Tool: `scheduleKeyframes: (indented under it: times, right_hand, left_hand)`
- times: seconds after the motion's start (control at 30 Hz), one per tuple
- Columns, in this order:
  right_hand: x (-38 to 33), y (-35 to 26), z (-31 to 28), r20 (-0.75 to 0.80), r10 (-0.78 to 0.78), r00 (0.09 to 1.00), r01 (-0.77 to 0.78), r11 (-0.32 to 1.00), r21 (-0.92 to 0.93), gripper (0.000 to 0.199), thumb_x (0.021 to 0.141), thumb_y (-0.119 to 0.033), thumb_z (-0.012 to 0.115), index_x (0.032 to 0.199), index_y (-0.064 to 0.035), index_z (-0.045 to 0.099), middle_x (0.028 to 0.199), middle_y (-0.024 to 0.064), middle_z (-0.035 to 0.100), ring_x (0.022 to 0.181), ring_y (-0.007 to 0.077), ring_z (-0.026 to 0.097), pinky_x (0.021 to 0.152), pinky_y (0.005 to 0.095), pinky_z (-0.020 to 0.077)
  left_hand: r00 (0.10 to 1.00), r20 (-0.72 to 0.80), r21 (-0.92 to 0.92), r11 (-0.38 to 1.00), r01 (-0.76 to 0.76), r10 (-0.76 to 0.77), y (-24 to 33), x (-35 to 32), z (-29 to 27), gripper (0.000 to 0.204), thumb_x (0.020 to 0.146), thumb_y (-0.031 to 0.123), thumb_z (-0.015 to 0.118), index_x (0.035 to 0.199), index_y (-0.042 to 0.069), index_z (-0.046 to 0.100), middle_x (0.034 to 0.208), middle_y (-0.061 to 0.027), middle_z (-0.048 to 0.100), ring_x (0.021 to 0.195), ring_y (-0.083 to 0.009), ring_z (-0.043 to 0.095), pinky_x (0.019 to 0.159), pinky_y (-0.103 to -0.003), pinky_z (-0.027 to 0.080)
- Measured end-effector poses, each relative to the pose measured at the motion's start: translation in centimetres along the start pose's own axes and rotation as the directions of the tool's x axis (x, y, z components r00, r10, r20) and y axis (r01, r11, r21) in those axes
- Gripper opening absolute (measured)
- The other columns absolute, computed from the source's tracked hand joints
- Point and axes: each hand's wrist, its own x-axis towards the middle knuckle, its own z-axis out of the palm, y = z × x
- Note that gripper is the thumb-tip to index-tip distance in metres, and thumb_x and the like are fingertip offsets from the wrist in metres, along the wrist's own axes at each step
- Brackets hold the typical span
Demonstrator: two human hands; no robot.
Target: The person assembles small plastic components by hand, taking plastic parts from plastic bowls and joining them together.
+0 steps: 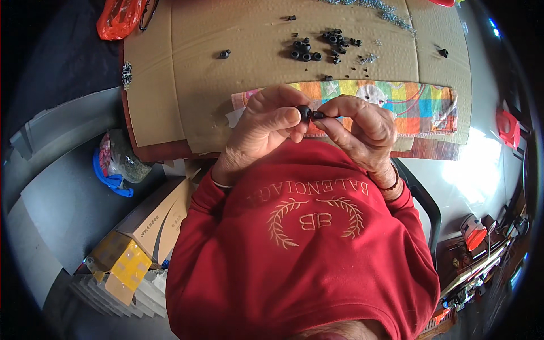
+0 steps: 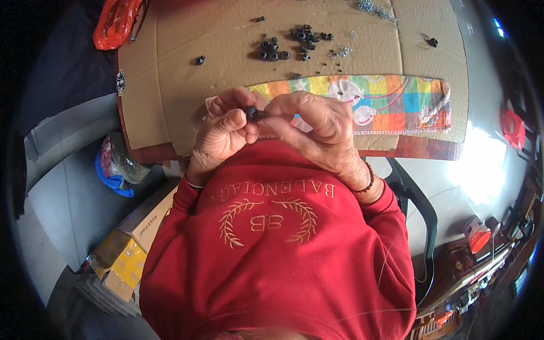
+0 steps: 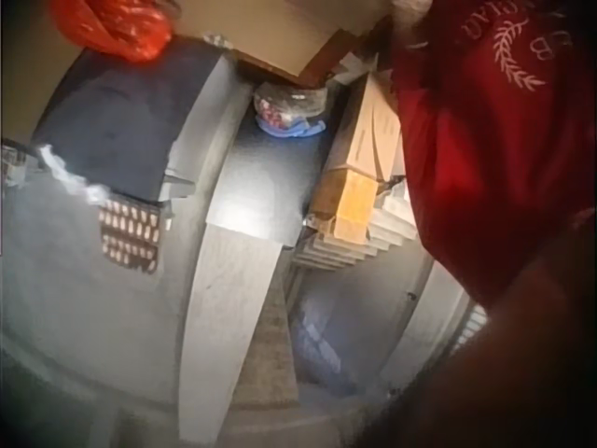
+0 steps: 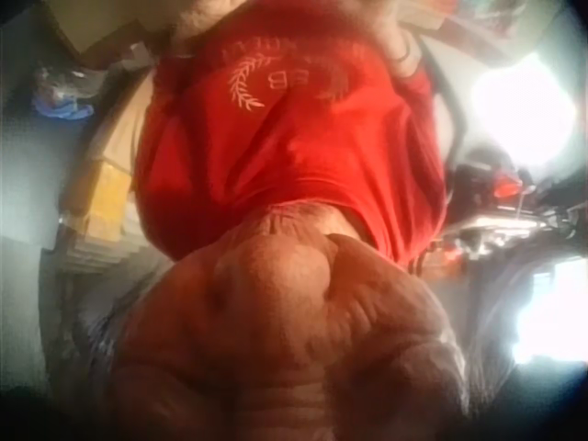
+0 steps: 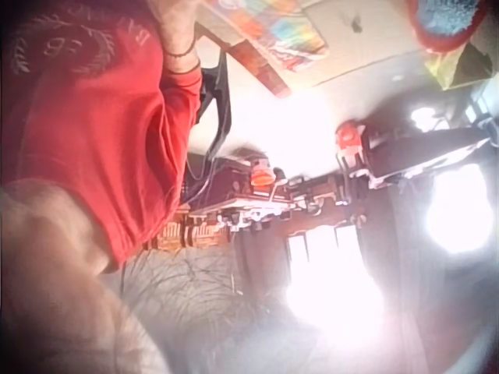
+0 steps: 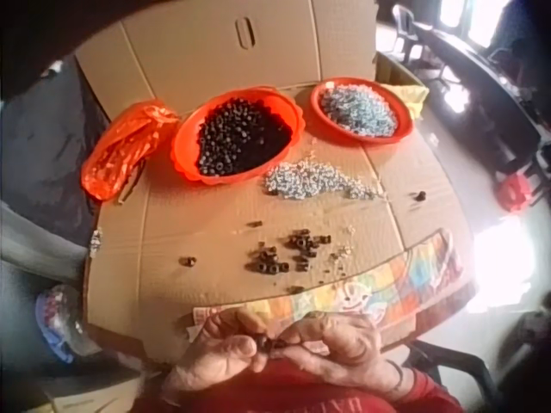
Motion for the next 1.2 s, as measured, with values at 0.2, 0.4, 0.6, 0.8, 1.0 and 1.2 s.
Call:
scheduleKeyframes:
  times: [0.2, 0.4, 0.6, 0.8, 1.0, 1.2]
  right_hand:
    - [-0.4, -1.0, -0.7, 0.032, 0.064, 0.997, -0.063, 0.998, -0.024, 0.019, 0.067, 0.0, 0.072, 0.078, 0.0001, 0.056, 0.072, 0.008, 0.065, 0.061, 0.0152, 0.063, 0.052, 0.0225, 0.0467]
    - [-1.4, -0.8, -0.9, 0.011, 0.03, 0.999, -0.03, 0.999, -0.018, 0.022, 0.066, -0.001, 0.073, 0.078, -0.0002, 0.055, 0.072, 0.0082, 0.065, 0.06, 0.0162, 0.064, 0.051, 0.0238, 0.0476]
    - [-1.3, -0.3, -0.8, 0.048, 0.028, 0.998, -0.027, 0.999, -0.02, 0.021, 0.067, -0.001, 0.073, 0.079, 0.0004, 0.056, 0.073, 0.009, 0.065, 0.062, 0.017, 0.064, 0.053, 0.0246, 0.0484]
    - [-0.6, 0.0, -0.1, 0.034, 0.073, 0.997, -0.073, 0.997, -0.006, 0.021, 0.067, 0.0, 0.073, 0.079, 0.0007, 0.057, 0.074, 0.009, 0.065, 0.063, 0.0175, 0.064, 0.054, 0.0247, 0.0486]
    - [0.1, 0.5, -0.8, 0.102, 0.072, 0.992, -0.079, 0.994, 0.071, 0.021, 0.07, -0.004, 0.072, 0.086, 0.0002, 0.059, 0.076, 0.0081, 0.064, 0.062, 0.0158, 0.062, 0.054, 0.0262, 0.0469]
    - [1.8, 0.4, -2.2, 0.39, 0.086, 0.917, -0.171, 0.967, 0.188, 0.037, 0.068, -0.017, 0.077, 0.097, 0.0006, 0.063, 0.084, 0.0087, 0.059, 0.072, 0.018, 0.057, 0.061, 0.0295, 0.0459]
  left_hand:
    - [1.0, 0.007, 0.101, 0.994, -0.029, 0.029, -0.7, -0.2, 0.4, 0.021, 0.08, 0.007, 0.066, 0.097, -0.001, 0.059, 0.086, -0.0091, 0.062, 0.068, -0.0141, 0.061, 0.055, -0.025, 0.052]
    - [0.997, -0.062, 0.254, 0.967, -0.027, 0.044, -0.8, -0.7, 1.4, 0.02, 0.078, 0.008, 0.069, 0.094, -0.002, 0.061, 0.081, -0.0077, 0.062, 0.065, -0.0124, 0.06, 0.055, -0.024, 0.052]
    - [0.987, -0.134, 0.383, 0.923, -0.033, 0.091, -0.2, -0.8, 2.0, 0.017, 0.078, 0.006, 0.068, 0.092, -0.003, 0.063, 0.077, -0.0076, 0.062, 0.064, -0.0112, 0.059, 0.055, -0.023, 0.052]
    - [0.978, -0.146, 0.436, 0.897, -0.07, 0.147, 0.1, -0.5, 1.3, 0.016, 0.077, 0.004, 0.068, 0.091, -0.003, 0.063, 0.076, -0.0077, 0.062, 0.062, -0.012, 0.06, 0.056, -0.024, 0.052]
    - [0.99, -0.116, 0.455, 0.891, -0.018, 0.079, 1.3, -0.1, 1.1, 0.025, 0.076, 0.004, 0.069, 0.098, -0.003, 0.061, 0.08, -0.009, 0.062, 0.065, -0.013, 0.06, 0.057, -0.024, 0.052]
    - [0.981, -0.096, 0.431, 0.881, 0.195, -0.17, 2.8, -0.3, 2.6, 0.068, 0.069, 0.002, 0.074, 0.127, -0.001, 0.038, 0.09, -0.0112, 0.061, 0.075, -0.0139, 0.061, 0.064, -0.026, 0.052]
